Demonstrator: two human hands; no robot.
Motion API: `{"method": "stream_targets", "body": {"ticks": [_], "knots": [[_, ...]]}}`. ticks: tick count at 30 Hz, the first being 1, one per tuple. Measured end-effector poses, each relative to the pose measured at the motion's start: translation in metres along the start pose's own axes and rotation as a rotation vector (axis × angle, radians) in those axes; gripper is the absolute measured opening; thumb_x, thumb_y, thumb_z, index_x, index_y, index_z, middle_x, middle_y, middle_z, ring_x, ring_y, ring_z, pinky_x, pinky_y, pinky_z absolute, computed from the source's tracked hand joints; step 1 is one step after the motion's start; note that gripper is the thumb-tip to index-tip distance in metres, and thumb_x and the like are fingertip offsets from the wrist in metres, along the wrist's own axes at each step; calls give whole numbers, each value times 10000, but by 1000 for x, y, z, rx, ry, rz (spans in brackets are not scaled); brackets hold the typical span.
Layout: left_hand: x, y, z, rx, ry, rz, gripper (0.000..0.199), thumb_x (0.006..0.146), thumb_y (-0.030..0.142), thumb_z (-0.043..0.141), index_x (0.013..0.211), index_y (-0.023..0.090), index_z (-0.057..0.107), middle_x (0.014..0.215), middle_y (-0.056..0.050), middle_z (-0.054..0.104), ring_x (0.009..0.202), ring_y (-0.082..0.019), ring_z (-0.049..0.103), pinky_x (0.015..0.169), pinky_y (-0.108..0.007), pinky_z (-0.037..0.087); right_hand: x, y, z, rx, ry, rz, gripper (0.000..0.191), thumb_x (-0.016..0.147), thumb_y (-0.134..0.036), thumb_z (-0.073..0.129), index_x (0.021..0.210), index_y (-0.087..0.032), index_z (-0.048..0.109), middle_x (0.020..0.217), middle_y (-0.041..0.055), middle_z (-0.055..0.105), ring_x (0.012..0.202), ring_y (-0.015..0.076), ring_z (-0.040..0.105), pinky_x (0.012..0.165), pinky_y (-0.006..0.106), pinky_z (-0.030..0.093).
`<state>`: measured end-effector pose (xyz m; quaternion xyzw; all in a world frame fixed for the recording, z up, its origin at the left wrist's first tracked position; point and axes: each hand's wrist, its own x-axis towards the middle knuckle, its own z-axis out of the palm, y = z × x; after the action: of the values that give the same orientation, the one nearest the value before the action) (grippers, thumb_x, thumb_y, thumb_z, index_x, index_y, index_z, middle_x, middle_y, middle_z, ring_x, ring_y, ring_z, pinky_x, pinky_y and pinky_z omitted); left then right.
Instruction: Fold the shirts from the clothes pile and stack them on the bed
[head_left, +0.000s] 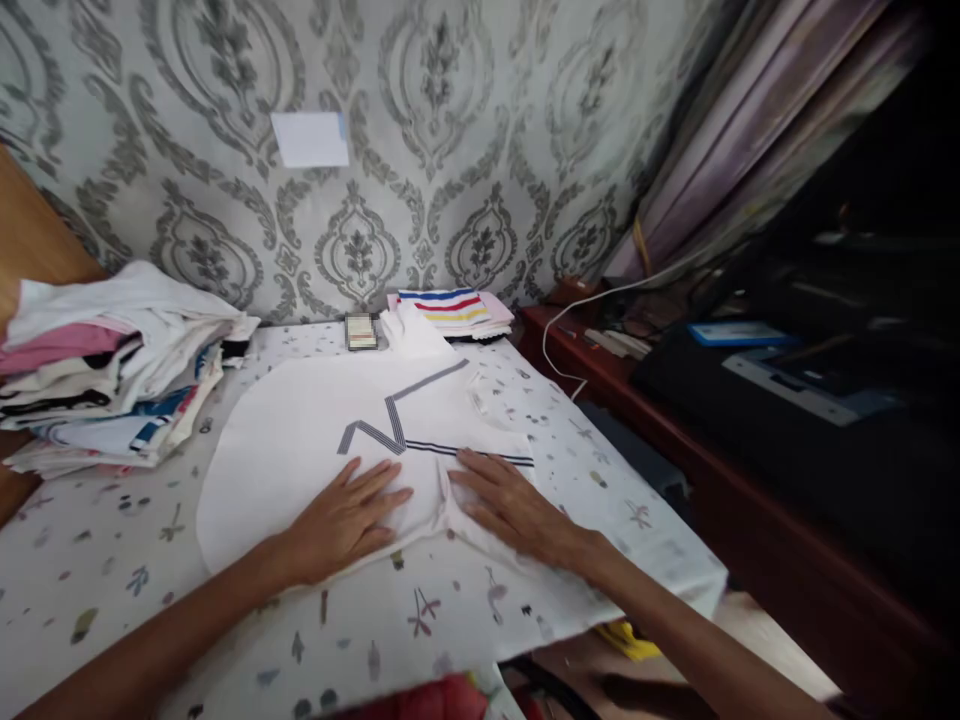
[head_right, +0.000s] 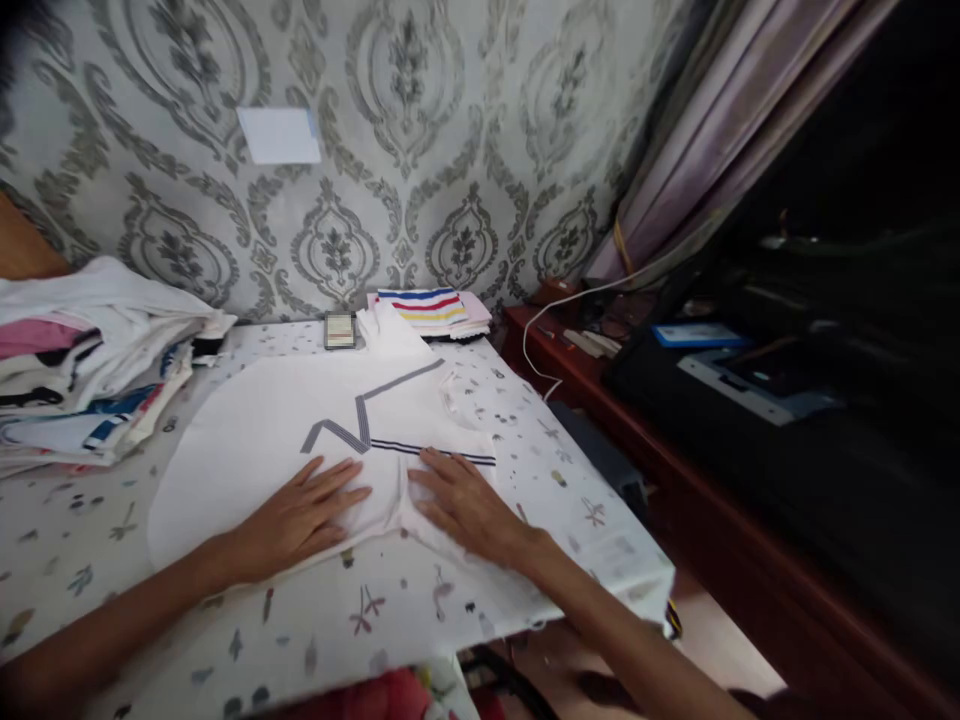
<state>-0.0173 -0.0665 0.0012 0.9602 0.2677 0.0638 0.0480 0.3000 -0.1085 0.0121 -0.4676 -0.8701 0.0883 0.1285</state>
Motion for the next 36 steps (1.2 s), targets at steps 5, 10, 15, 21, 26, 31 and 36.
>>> {"method": "stream_targets", "body": {"ticks": [5, 10, 15, 21, 26, 31, 36], "knots": [[-18, -33, 1, 55, 44, -169, 516, 1041, 491, 320, 1539, 356, 342, 1631, -16, 298, 1502, -201, 286, 1250, -458, 150, 27, 18, 6, -22, 16, 35, 465, 1038, -414, 371, 1442, -232, 510, 1560, 115, 431, 1467, 246, 352, 1204, 492, 294], [-48, -94, -3, 119, 75, -449, 538, 1033, 501, 286, 1527, 313, 384, 1616, -61, 328, 1495, -240, 305, 1203, -530, 258, 69, 53, 11, -85, 84, 110, 465, 1033, -381, 368, 1421, -180, 527, 1536, 158, 454, 1450, 267, 381, 1185, 514, 318], [-56, -135, -11, 216, 113, -695, 554, 1020, 446, 270, 1479, 218, 480, 1563, -138, 412, 1459, -298, 372, 1152, -580, 326, 111, 83, 10, -171, 134, 211, 412, 1018, -328, 382, 1344, -158, 568, 1469, 173, 525, 1406, 283, 438, 1158, 520, 338], [-2, -155, -11, 116, 57, -510, 564, 1023, 510, 248, 1516, 285, 405, 1621, -68, 325, 1501, -232, 289, 1195, -513, 267, 174, 98, 4, -134, 156, 258, 248, 981, -223, 423, 1111, -171, 628, 1192, 119, 687, 1153, 233, 601, 1049, 399, 413], [14, -212, -10, 155, 105, -672, 550, 1021, 449, 237, 1472, 230, 460, 1588, -114, 390, 1478, -242, 338, 1174, -493, 300, 212, 129, -17, -138, 251, 395, 236, 933, -150, 425, 975, -148, 657, 1042, 150, 705, 1007, 266, 637, 874, 365, 471], [29, -257, -21, 175, 178, -695, 534, 993, 408, 302, 1419, 154, 498, 1529, -178, 460, 1426, -274, 419, 1139, -474, 360, 274, 146, -46, -42, 370, 507, 295, 962, -250, 431, 1154, -144, 630, 1111, 150, 692, 1028, 254, 638, 848, 342, 484], [56, -281, -34, 117, 112, -730, 543, 944, 407, 375, 1415, 158, 482, 1460, -156, 533, 1356, -272, 485, 1087, -421, 411, 342, 149, -50, 137, 338, 648, 458, 815, -314, 659, 1227, -125, 597, 885, 89, 721, 876, 247, 676, 734, 316, 515]]}}
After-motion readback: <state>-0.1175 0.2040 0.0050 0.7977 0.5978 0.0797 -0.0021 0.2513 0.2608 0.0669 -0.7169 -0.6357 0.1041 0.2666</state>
